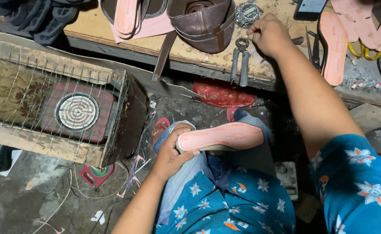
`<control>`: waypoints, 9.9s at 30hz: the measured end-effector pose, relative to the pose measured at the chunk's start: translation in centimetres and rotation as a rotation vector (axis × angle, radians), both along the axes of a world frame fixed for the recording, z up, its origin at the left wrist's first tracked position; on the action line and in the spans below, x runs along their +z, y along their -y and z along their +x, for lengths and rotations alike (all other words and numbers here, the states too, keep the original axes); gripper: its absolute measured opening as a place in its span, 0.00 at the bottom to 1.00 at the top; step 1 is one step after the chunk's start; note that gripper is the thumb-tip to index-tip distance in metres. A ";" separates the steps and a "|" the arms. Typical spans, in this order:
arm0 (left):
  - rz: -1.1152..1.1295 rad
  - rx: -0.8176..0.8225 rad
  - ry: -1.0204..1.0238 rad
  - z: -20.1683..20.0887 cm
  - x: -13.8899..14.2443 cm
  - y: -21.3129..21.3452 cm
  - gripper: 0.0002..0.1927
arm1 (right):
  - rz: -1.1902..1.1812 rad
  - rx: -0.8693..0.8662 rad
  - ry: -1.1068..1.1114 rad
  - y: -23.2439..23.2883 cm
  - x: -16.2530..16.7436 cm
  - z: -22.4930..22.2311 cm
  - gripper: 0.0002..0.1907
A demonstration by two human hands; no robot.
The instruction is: The person assembles a shoe by attaching a brown upper to a pink insole on a wooden shoe last. They use a hammer to drive nails along the edges and a curved metal tool to press and shape the material. The finished shoe is placed on a shelf, and the person begins assembling a second shoe in the same manner.
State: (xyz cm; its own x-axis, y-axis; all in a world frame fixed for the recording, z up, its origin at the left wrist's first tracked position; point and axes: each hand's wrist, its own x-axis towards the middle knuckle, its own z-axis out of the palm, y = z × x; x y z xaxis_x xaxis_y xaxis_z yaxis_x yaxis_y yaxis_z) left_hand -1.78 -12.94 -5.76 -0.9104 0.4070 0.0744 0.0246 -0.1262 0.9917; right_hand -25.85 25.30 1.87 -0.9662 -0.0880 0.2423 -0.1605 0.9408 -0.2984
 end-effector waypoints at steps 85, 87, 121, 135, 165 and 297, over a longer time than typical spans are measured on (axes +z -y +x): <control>0.023 -0.003 -0.084 -0.3 0.2 0.4 0.30 | 0.074 -0.080 -0.094 0.0 1.4 0.9 0.12; 0.065 -0.009 -0.105 -0.2 0.6 0.2 0.30 | -0.063 -0.048 -0.198 -0.2 1.5 1.6 0.10; -0.111 0.106 -0.254 4.7 0.9 2.6 0.33 | -0.553 0.536 0.126 22.0 -1.6 27.5 0.03; -0.072 0.106 -0.260 4.7 0.4 2.5 0.33 | -0.560 0.525 0.142 22.1 -1.8 27.5 0.04; -0.125 0.069 -0.247 4.0 0.7 2.5 0.30 | -0.299 0.619 0.254 21.5 2.2 26.3 0.16; 0.324 -0.079 0.228 11.1 9.3 -1.0 0.25 | -0.909 0.458 0.210 15.7 5.5 34.5 0.23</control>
